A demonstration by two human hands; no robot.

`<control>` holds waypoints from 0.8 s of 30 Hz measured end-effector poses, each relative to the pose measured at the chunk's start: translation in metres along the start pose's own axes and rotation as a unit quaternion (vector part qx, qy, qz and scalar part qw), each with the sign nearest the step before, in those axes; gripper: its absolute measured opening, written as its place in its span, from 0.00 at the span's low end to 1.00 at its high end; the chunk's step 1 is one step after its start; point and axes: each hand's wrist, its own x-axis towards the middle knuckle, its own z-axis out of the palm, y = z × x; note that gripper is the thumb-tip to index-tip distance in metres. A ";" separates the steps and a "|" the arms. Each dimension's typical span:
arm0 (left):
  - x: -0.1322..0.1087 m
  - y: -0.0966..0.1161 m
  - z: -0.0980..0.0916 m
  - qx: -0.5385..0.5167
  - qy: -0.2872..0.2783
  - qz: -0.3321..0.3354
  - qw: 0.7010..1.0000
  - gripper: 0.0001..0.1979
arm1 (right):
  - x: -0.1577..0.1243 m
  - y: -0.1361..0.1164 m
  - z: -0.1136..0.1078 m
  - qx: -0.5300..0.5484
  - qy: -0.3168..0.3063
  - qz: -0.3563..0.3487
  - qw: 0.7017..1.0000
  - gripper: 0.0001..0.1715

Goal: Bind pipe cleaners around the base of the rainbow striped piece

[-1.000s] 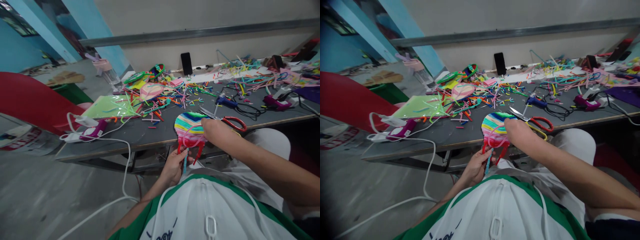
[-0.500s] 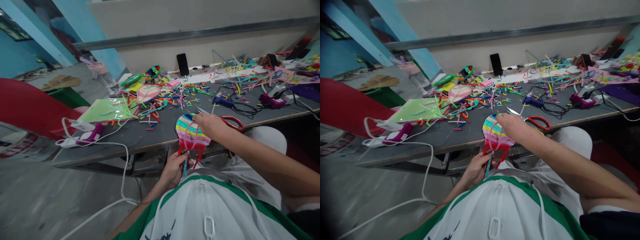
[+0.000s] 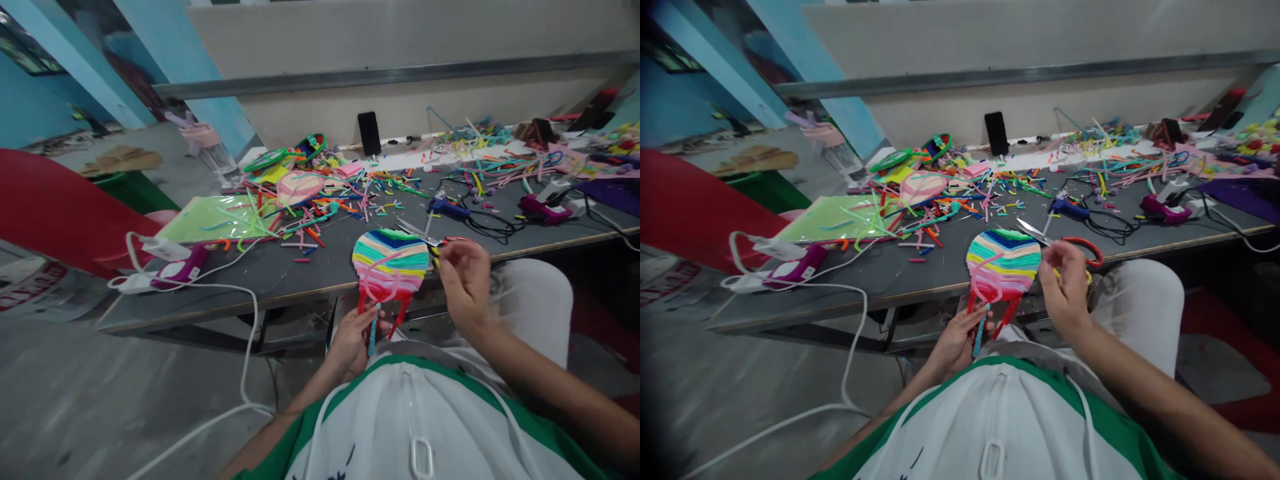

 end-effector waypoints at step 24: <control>-0.006 0.004 0.014 0.101 -0.109 -0.042 0.988 0.15 | -0.054 0.013 0.039 0.357 -0.114 0.480 0.793 0.12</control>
